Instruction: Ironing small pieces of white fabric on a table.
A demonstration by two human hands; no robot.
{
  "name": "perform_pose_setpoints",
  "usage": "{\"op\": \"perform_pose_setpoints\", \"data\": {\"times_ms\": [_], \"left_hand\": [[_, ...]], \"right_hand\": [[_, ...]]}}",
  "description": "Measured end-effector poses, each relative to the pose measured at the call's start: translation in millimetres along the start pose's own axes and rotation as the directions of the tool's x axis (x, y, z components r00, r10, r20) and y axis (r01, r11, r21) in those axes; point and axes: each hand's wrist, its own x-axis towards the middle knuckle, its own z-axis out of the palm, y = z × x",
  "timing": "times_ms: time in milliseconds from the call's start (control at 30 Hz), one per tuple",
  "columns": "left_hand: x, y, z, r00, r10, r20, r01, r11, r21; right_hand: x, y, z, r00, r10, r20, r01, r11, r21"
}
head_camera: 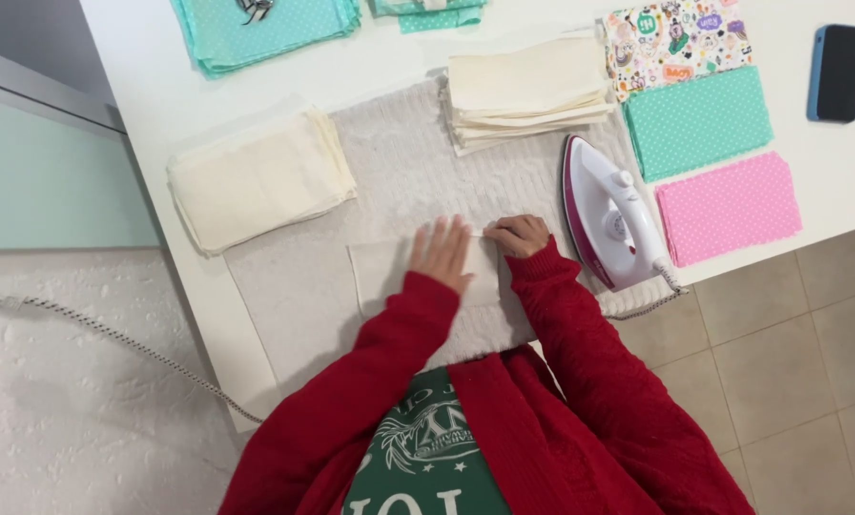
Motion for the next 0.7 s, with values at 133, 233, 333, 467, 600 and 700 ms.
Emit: {"op": "perform_pose_setpoints", "data": {"times_ms": [133, 233, 333, 467, 600, 700], "left_hand": [[5, 17, 26, 0.857, 0.103, 0.505, -0.039, 0.99, -0.136], [2, 18, 22, 0.842, 0.096, 0.53, -0.042, 0.993, -0.114], [0, 18, 21, 0.847, 0.102, 0.521, -0.043, 0.991, -0.124], [-6, 17, 26, 0.877, 0.109, 0.468, -0.052, 0.99, -0.132], [-3, 17, 23, 0.865, 0.102, 0.49, -0.082, 0.995, -0.062], [-4, 16, 26, 0.868, 0.092, 0.489, -0.08, 0.996, -0.046]], "right_hand": [[-23, 21, 17, 1.0, -0.015, 0.012, 0.016, 0.999, -0.048], [-46, 38, 30, 0.997, 0.036, 0.062, -0.033, 0.999, -0.043], [-12, 5, 2, 0.949, 0.239, 0.208, -0.248, 0.968, 0.021], [-3, -1, -4, 0.834, 0.378, 0.402, -0.401, 0.916, -0.028], [7, -6, -7, 0.702, 0.493, 0.514, -0.516, 0.849, -0.11], [10, -16, -18, 0.509, 0.598, 0.619, -0.656, 0.735, -0.171]]}}
